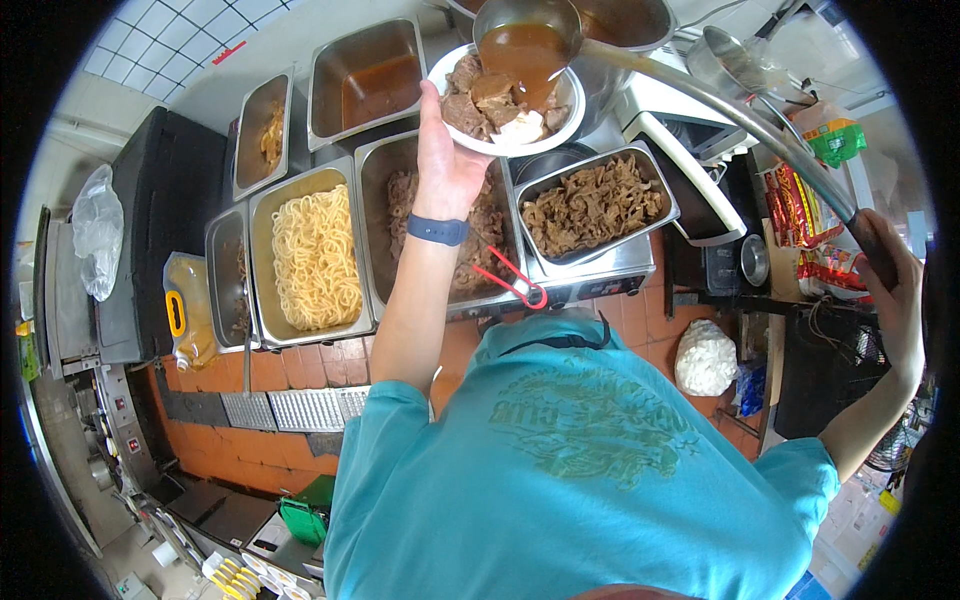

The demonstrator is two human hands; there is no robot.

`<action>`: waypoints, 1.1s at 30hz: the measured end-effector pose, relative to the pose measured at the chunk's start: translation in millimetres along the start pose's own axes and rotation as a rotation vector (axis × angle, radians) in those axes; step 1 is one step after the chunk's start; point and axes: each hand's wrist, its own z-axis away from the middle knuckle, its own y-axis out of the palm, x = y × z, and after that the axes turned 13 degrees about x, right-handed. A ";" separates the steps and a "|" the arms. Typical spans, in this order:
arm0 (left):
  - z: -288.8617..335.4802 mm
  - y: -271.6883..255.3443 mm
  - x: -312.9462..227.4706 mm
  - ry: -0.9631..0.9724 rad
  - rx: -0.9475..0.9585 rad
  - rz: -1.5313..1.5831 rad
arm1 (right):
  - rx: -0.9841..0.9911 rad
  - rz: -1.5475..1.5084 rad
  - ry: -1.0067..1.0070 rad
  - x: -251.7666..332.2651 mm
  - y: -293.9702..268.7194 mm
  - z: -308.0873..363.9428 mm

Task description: The person assembles a noodle bowl by placing noodles, meat, and broth into a disposable container, then adds chopped green onions and closes the lid. The person handles multiple ingredients and uses tongs and a ladle to transfer items.

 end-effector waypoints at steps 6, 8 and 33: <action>-2.8 -3.1 6.8 0.000 -0.025 -0.006 | -0.137 0.264 0.027 26.3 14.1 2.1; -3.5 -3.4 9.6 -0.005 -0.063 -0.006 | -0.161 0.335 -0.021 24.0 14.0 -2.1; 17.9 -7.7 23.4 0.102 -0.101 0.093 | -0.084 0.352 -0.140 36.0 41.1 -287.8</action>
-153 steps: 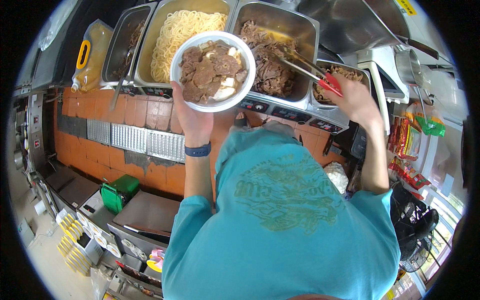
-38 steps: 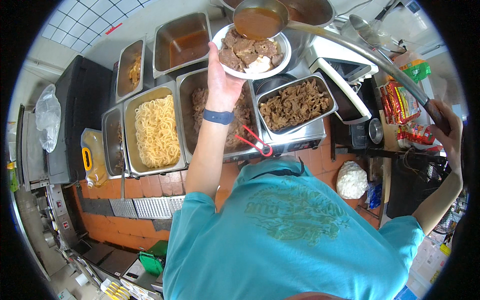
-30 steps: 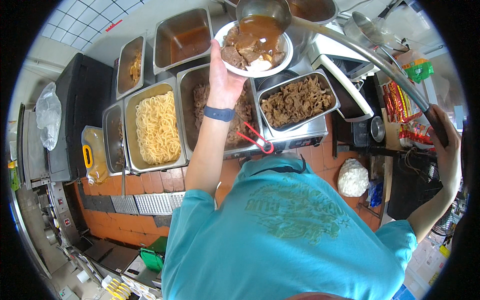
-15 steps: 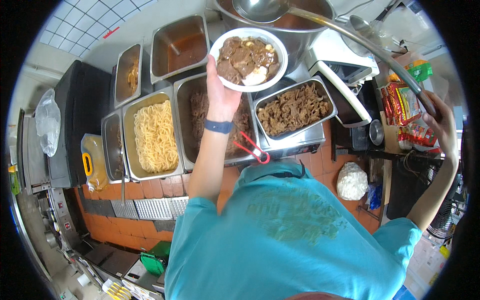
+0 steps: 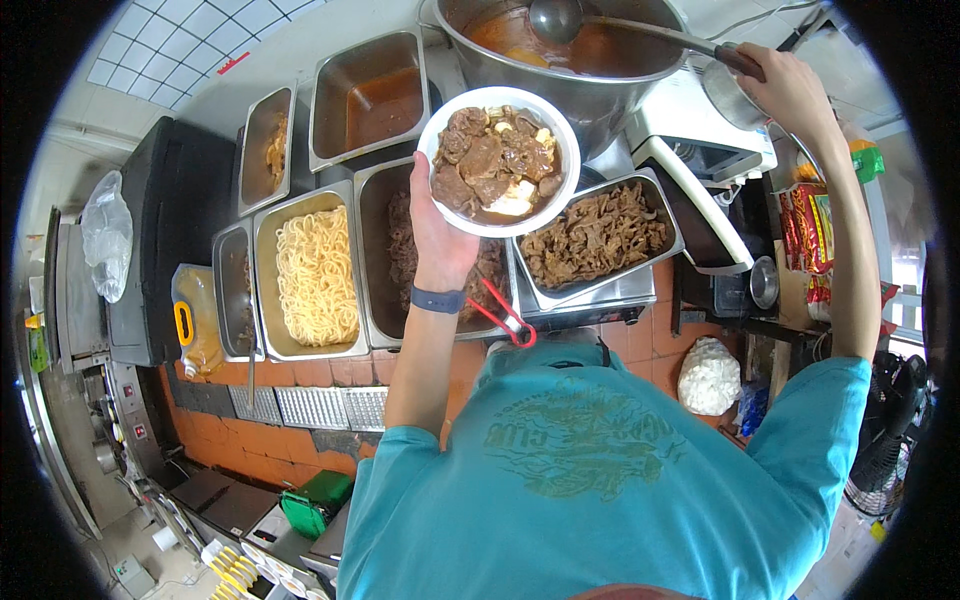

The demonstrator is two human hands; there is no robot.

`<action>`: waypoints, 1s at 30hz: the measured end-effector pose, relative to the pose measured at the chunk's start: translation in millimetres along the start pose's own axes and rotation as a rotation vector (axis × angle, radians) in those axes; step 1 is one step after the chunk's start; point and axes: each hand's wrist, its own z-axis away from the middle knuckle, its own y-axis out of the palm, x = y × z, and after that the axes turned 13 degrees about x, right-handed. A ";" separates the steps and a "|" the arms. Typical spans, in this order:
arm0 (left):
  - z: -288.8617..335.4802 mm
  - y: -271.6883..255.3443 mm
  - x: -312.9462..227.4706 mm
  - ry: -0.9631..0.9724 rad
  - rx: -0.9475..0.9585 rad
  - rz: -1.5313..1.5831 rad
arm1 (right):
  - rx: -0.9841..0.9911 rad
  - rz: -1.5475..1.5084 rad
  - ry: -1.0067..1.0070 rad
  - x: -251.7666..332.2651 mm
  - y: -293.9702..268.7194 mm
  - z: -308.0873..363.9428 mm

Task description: The person assembles a noodle bowl by placing noodles, meat, and broth into a disposable container, then adds chopped green onions and closes the lid. The person handles multiple ingredients and uses tongs and a ladle to transfer items.

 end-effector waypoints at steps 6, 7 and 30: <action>5.0 -3.5 7.9 0.024 -0.004 -0.008 | -0.079 0.003 -0.084 5.7 14.5 -28.0; 5.4 -4.1 9.3 0.024 0.009 0.001 | -0.092 -0.004 -0.111 5.6 16.3 -29.7; -14.0 0.9 15.7 -0.034 -0.020 -0.030 | 0.278 -0.582 0.012 -83.9 -45.1 66.3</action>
